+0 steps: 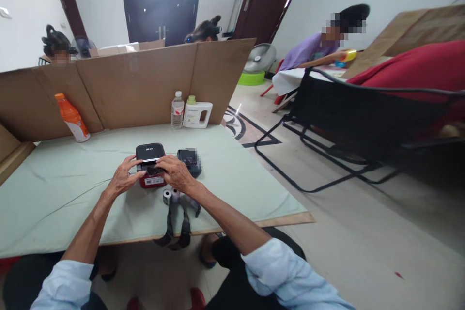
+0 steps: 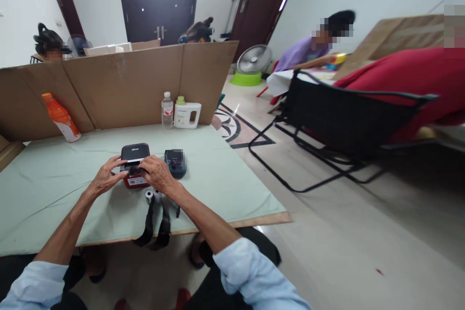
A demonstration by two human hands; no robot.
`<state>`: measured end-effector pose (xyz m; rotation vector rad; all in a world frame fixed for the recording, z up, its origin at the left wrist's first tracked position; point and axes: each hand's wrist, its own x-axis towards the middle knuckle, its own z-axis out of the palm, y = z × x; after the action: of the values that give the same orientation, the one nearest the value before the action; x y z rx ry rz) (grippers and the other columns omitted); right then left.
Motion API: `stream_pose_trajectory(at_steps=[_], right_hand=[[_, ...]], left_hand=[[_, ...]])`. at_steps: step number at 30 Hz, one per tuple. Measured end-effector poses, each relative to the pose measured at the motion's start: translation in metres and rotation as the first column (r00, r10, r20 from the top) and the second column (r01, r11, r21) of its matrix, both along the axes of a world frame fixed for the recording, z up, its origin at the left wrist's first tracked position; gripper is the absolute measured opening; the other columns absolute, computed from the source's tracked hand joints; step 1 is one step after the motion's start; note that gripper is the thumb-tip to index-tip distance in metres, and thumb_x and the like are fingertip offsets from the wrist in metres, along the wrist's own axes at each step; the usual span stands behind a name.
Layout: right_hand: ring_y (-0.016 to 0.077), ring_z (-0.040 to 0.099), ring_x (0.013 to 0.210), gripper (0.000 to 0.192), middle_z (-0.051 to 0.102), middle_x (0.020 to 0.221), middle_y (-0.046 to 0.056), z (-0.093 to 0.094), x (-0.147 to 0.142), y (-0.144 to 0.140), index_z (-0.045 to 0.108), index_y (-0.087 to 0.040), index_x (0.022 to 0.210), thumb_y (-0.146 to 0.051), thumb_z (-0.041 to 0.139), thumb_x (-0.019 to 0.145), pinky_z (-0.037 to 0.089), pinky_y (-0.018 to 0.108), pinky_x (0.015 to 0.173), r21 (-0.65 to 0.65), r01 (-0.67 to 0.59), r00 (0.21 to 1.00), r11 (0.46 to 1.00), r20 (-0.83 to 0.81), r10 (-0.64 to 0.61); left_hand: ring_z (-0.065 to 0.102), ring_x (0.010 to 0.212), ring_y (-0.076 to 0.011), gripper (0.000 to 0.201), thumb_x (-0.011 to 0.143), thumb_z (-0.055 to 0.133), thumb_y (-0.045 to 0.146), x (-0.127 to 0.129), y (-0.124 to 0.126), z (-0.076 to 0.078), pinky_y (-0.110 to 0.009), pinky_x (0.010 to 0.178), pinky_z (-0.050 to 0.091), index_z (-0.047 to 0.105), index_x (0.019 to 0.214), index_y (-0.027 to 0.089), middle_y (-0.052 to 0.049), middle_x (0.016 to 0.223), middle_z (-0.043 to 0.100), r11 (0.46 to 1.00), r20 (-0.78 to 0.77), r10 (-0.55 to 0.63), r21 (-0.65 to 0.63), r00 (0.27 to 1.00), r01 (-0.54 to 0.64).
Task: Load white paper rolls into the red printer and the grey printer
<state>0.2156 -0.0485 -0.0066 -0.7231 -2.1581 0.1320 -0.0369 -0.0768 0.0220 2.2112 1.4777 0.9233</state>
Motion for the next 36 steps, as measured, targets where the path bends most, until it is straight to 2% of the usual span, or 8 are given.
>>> stream_pose_trajectory(at_steps=[8,12,15,19,23,27,32,36], right_hand=[[0.0257,0.069,0.103,0.026,0.077,0.108,0.011,-0.003,0.002,0.001,0.077,-0.020,0.101,-0.004,0.067,0.084,0.057,0.044,0.096,0.026,-0.010,1.000,1.000,-0.021,0.010],[0.0256,0.070,0.107,0.025,0.077,0.113,0.011,-0.003,0.004,-0.003,0.076,-0.021,0.104,-0.007,0.068,0.085,0.057,0.043,0.098,0.021,-0.008,1.000,1.000,-0.024,0.009],[0.0258,0.070,0.111,0.025,0.076,0.117,0.012,-0.004,0.006,-0.006,0.075,-0.020,0.106,-0.008,0.066,0.087,0.058,0.044,0.100,0.035,-0.013,1.000,0.999,-0.028,0.014],[0.0263,0.068,0.115,0.030,0.073,0.123,0.012,-0.005,0.007,-0.011,0.074,-0.020,0.113,-0.008,0.060,0.089,0.057,0.045,0.102,0.083,0.010,1.000,0.996,-0.015,-0.009],[0.0275,0.065,0.112,0.031,0.071,0.122,0.014,-0.006,0.006,-0.018,0.074,-0.018,0.115,-0.010,0.058,0.091,0.058,0.045,0.099,0.136,0.045,0.999,0.990,0.006,-0.046],[0.0287,0.062,0.109,0.030,0.070,0.120,0.015,-0.009,0.005,-0.024,0.074,-0.017,0.115,-0.009,0.059,0.090,0.057,0.046,0.095,0.152,0.074,0.994,0.986,0.073,-0.086],[0.0310,0.059,0.109,0.034,0.070,0.121,0.015,-0.011,0.001,-0.030,0.072,-0.015,0.120,-0.009,0.063,0.087,0.055,0.045,0.090,0.172,0.131,0.976,0.976,0.151,-0.158],[0.0299,0.058,0.111,0.035,0.070,0.122,0.014,-0.008,-0.002,-0.031,0.071,-0.016,0.121,-0.009,0.063,0.088,0.054,0.044,0.091,0.152,0.126,0.971,0.980,0.184,-0.153]], left_hand=[[0.066,0.122,-0.0292,0.054,0.089,0.069,0.044,0.002,-0.004,-0.003,-0.039,0.088,0.062,0.064,0.137,0.021,-0.014,0.149,0.059,0.999,-0.015,0.033,0.016,0.999,-0.033],[0.065,0.126,-0.0311,0.054,0.087,0.073,0.046,0.001,-0.006,0.001,-0.038,0.084,0.063,0.067,0.134,0.019,-0.016,0.148,0.060,1.000,-0.019,0.011,0.026,1.000,-0.011],[0.066,0.125,-0.0305,0.044,0.088,0.074,0.047,0.000,-0.010,0.000,-0.039,0.085,0.064,0.074,0.123,0.020,-0.015,0.142,0.064,0.995,-0.038,0.008,0.096,0.999,-0.004],[0.072,0.111,-0.0261,0.029,0.091,0.073,0.040,0.002,-0.021,-0.007,-0.043,0.098,0.060,0.077,0.114,0.022,-0.011,0.124,0.073,0.964,-0.109,0.037,0.264,0.993,-0.007],[0.073,0.104,-0.0250,0.026,0.091,0.073,0.034,0.007,-0.030,-0.011,-0.039,0.093,0.061,0.074,0.115,0.023,-0.010,0.117,0.074,0.938,-0.209,0.093,0.345,0.974,-0.015],[0.071,0.098,-0.0225,0.024,0.095,0.069,0.034,0.012,-0.033,-0.011,-0.034,0.086,0.060,0.071,0.115,0.022,-0.009,0.110,0.071,0.937,-0.217,0.106,0.350,0.970,-0.024],[0.069,0.093,-0.0203,0.021,0.096,0.066,0.033,0.014,-0.032,-0.007,-0.031,0.083,0.058,0.068,0.113,0.022,-0.006,0.105,0.066,0.957,-0.222,0.096,0.288,0.970,-0.029],[0.068,0.090,-0.0197,0.018,0.095,0.066,0.033,0.015,-0.031,-0.002,-0.030,0.080,0.056,0.067,0.109,0.022,-0.005,0.103,0.065,0.967,-0.262,0.109,0.250,0.959,-0.041]])
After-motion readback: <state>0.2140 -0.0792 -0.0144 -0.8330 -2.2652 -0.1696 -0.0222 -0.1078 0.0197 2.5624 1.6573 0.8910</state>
